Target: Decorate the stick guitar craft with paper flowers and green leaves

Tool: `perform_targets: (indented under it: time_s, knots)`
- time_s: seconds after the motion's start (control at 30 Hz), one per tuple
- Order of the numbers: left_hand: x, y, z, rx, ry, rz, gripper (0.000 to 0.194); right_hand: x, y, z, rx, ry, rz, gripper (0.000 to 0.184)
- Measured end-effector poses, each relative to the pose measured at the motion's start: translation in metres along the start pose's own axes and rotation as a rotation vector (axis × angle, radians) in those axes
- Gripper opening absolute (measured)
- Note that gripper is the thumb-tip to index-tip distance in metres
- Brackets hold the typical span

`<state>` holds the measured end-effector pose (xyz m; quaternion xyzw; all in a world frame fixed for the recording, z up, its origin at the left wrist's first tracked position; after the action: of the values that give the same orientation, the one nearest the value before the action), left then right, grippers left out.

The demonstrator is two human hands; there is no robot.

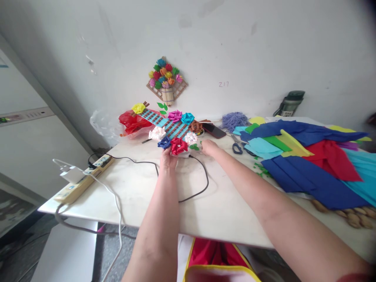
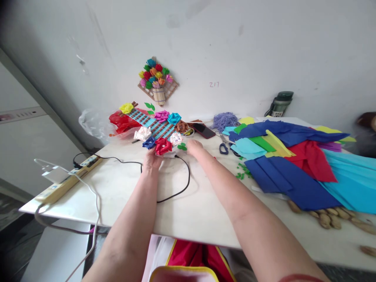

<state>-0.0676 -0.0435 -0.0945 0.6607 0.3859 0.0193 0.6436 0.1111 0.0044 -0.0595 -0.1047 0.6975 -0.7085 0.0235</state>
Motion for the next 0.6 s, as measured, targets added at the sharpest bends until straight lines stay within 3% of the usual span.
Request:
perform_targets:
  time_s: [0.2, 0.37, 0.6]
  knots:
    - [0.000, 0.002, 0.002, 0.011, -0.002, -0.002, 0.024, -0.001, 0.002, -0.006, 0.001, -0.001, -0.059, 0.028]
    - [0.000, 0.004, 0.005, -0.010, -0.021, 0.001, 0.025, 0.017, 0.008, -0.004, 0.007, -0.038, 0.069, 0.037]
    - [-0.001, 0.003, 0.005, 0.003, -0.012, -0.006, 0.023, 0.029, 0.008, 0.003, -0.186, -0.201, 0.127, 0.033]
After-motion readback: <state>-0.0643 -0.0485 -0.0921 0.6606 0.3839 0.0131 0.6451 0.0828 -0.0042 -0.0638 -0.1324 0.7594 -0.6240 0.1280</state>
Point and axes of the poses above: each hand's wrist, its own z-axis away from the middle knuckle, its own y-axis out of the palm, x = y × z, the point moved 7 cm from there along -z, towards the middle knuckle, and after that the axes turned 10 degrees about y, right-handed, at the moved point
